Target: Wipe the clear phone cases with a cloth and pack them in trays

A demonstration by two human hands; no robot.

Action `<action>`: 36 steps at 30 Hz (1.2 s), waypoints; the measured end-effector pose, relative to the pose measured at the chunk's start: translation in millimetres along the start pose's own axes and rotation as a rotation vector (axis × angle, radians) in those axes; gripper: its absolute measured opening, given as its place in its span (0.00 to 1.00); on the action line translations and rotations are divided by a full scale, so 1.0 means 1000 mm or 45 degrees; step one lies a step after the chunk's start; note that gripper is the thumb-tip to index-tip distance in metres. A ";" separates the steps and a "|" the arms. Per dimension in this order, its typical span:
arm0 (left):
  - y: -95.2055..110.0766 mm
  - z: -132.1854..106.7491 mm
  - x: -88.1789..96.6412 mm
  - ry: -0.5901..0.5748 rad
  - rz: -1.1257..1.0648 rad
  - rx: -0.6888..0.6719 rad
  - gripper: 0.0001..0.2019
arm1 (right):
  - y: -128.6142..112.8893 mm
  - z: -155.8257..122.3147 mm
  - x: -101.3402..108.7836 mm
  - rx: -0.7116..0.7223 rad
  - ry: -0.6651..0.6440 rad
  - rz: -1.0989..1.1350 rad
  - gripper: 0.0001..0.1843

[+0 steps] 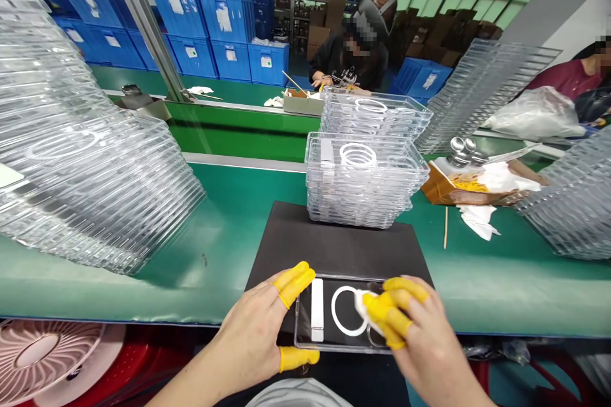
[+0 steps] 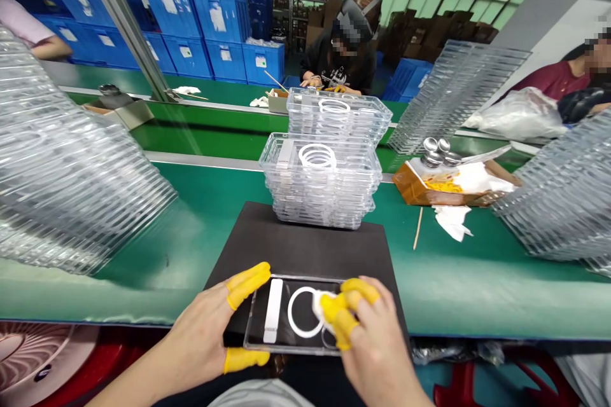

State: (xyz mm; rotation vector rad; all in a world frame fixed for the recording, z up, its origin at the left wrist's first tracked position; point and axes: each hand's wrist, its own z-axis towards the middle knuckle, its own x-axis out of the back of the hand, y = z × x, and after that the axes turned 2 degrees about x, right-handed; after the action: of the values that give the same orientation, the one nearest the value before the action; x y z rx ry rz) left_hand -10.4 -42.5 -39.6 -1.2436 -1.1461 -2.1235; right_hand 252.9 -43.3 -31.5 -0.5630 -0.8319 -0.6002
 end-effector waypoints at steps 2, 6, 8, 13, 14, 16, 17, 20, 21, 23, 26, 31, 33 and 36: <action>0.000 0.000 0.000 0.004 0.014 -0.012 0.47 | 0.001 -0.001 -0.001 -0.071 0.054 -0.119 0.13; -0.003 -0.001 -0.004 0.039 0.041 -0.056 0.45 | -0.032 0.026 -0.029 -0.111 0.099 -0.131 0.14; -0.005 -0.003 -0.006 0.049 0.048 -0.076 0.42 | -0.045 0.038 -0.039 -0.163 0.086 -0.119 0.13; -0.006 -0.005 -0.011 0.065 0.026 -0.041 0.40 | -0.015 0.015 -0.017 -0.387 0.078 -0.373 0.08; -0.006 -0.005 -0.011 0.071 0.018 -0.034 0.40 | -0.005 0.005 -0.010 -0.394 0.073 -0.473 0.08; -0.005 -0.005 -0.012 0.087 0.023 -0.029 0.39 | 0.008 -0.015 0.002 -0.362 0.056 -0.626 0.06; -0.005 -0.004 -0.012 0.098 0.039 -0.034 0.38 | 0.010 -0.023 0.005 -0.339 0.049 -0.660 0.05; -0.005 -0.003 -0.011 0.122 0.117 -0.068 0.39 | 0.002 -0.038 0.009 -0.344 0.099 -0.602 0.02; -0.005 -0.002 -0.010 0.123 0.142 -0.080 0.40 | -0.003 -0.041 0.008 -0.353 0.133 -0.564 0.02; -0.005 -0.001 -0.009 0.125 0.168 -0.094 0.41 | -0.009 -0.041 0.005 -0.367 0.190 -0.509 0.04; -0.004 0.000 -0.007 0.145 0.149 -0.097 0.38 | -0.010 -0.034 -0.002 -0.384 0.191 -0.496 0.07; -0.004 -0.002 -0.007 0.145 0.141 -0.106 0.38 | -0.006 -0.025 -0.006 -0.387 0.092 -0.480 0.10; -0.004 -0.003 -0.008 0.119 0.140 -0.093 0.38 | -0.003 -0.024 -0.005 -0.395 0.118 -0.556 0.05; -0.005 -0.003 -0.009 0.093 0.127 -0.075 0.38 | 0.002 -0.024 -0.004 -0.452 0.121 -0.587 0.04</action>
State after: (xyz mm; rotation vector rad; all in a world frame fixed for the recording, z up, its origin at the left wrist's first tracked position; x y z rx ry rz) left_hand -11.1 -42.8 -50.8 -1.2126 -0.9771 -2.1234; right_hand 264.5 -56.6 -48.4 -0.6616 -0.7728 -1.2039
